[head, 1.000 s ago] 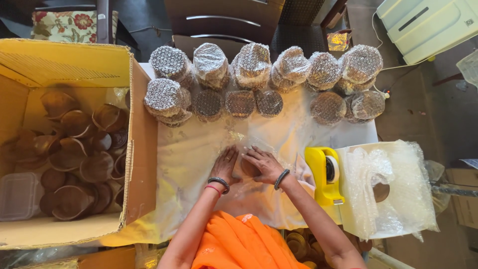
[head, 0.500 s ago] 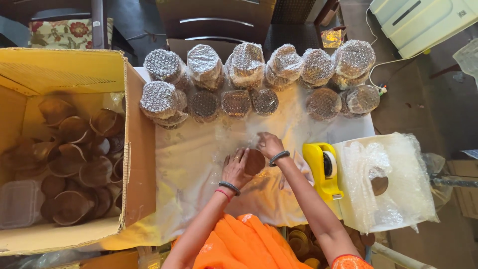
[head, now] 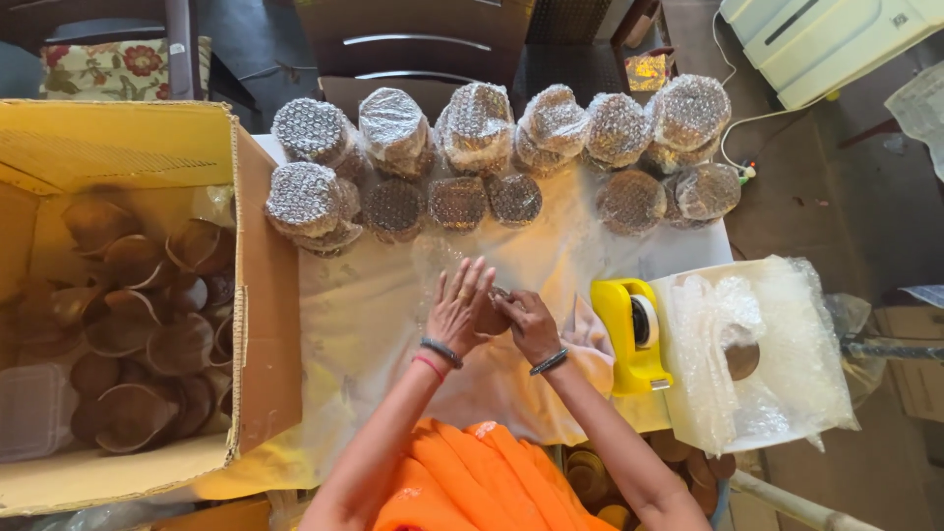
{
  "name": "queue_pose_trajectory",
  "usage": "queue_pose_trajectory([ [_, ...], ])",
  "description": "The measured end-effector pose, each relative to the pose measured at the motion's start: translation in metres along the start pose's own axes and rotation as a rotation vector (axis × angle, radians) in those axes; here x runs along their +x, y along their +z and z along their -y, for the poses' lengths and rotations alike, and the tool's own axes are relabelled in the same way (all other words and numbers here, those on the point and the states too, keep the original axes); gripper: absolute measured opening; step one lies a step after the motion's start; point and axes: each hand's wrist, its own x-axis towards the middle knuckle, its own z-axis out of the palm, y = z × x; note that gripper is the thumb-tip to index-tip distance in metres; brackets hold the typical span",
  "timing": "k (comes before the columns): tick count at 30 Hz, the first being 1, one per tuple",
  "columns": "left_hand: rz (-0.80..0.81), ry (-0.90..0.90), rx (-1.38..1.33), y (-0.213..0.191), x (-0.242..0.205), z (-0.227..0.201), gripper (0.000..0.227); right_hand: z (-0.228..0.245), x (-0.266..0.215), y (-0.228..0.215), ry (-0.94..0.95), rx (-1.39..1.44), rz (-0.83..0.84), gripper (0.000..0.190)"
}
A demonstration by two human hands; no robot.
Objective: The person is packing small clay pots into bubble wrap for shipping.
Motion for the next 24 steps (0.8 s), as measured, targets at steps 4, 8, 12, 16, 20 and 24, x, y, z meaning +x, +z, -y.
queue_pose_trajectory([
  [4,0.107,0.152,0.158,0.039,0.008,0.024,0.121,-0.001,0.001,-0.002,0.019,-0.009,0.031,0.045],
  [8,0.087,0.211,0.173,0.06,-0.007,0.028,0.094,-0.003,-0.013,-0.005,-0.016,-0.063,0.023,0.04],
  [12,-0.076,0.184,0.175,0.056,-0.019,0.021,0.079,0.006,-0.025,-0.022,-0.107,-0.186,0.071,0.048],
  [16,-0.06,0.152,0.131,0.054,-0.019,0.02,0.081,0.01,-0.026,-0.023,-0.119,-0.267,0.054,0.049],
  [20,-0.074,0.164,0.138,0.069,-0.019,0.022,0.076,0.005,-0.019,-0.012,0.014,-0.273,0.069,0.036],
  [24,-0.045,0.137,0.164,0.065,-0.02,0.017,0.075,-0.041,-0.015,0.027,0.622,0.377,-0.035,0.038],
])
